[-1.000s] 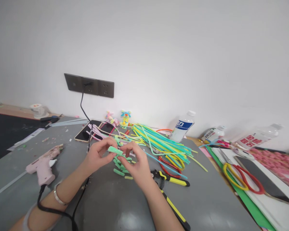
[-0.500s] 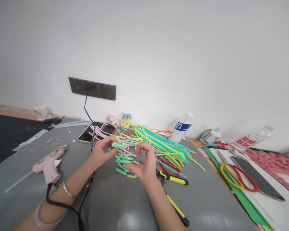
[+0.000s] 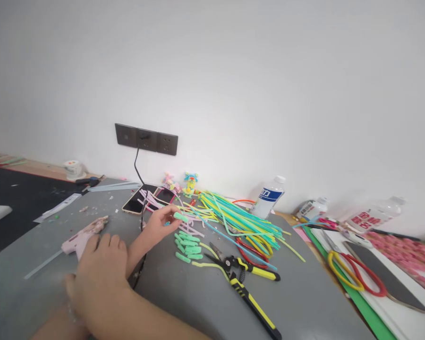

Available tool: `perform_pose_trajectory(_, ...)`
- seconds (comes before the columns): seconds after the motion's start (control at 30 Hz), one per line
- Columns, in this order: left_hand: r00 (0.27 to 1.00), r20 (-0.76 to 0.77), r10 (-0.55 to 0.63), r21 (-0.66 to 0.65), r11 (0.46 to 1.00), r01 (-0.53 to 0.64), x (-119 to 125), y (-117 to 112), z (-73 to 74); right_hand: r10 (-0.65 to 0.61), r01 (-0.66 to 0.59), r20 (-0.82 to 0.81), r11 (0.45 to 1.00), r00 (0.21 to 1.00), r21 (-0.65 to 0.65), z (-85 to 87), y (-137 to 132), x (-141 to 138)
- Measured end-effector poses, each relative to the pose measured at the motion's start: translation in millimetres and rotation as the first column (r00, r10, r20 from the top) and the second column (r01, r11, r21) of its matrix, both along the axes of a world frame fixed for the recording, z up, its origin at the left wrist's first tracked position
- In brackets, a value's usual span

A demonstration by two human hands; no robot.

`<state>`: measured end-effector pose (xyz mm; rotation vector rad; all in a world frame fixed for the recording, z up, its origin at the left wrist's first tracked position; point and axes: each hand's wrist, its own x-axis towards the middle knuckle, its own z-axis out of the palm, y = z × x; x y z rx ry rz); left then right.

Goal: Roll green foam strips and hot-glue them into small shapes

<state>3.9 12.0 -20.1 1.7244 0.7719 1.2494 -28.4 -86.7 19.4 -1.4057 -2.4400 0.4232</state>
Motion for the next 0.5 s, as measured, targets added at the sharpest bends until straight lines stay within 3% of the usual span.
perform_pose_trajectory(0.03, 1.000, -0.003, 0.001, -0.002, 1.000, -0.001, 0, 1, -0.5, -0.027, 0.030, 0.035, 0.997, 0.999, -0.074, -0.8, 6, -10)
perform_pose_trajectory(0.13, 1.000, -0.021, 0.007, -0.005, 1.000, -0.007, -1, 3, -0.9, 0.045, -0.028, 0.077, 0.977, 0.996, -0.212, -4.1, 24, -29)
perform_pose_trajectory(0.23, 0.999, -0.043, 0.030, 0.001, 1.000, -0.030, -2, 4, -0.5, 0.093, -0.082, 0.023, 0.951, 0.995, -0.299, -3.7, 36, -28)
perform_pose_trajectory(0.4, 0.990, -0.123, 0.068, 0.041, 0.997, -0.063, 1, -1, 3.0, 0.022, -0.091, -0.225, 0.949, 0.974, -0.302, 2.9, 41, -2)
perform_pose_trajectory(0.5, 0.987, -0.149, 0.068, 0.040, 0.997, -0.063, 2, -2, 4.2, 0.002, -0.160, -0.480, 0.944, 0.877, -0.289, 6.6, 42, 14)
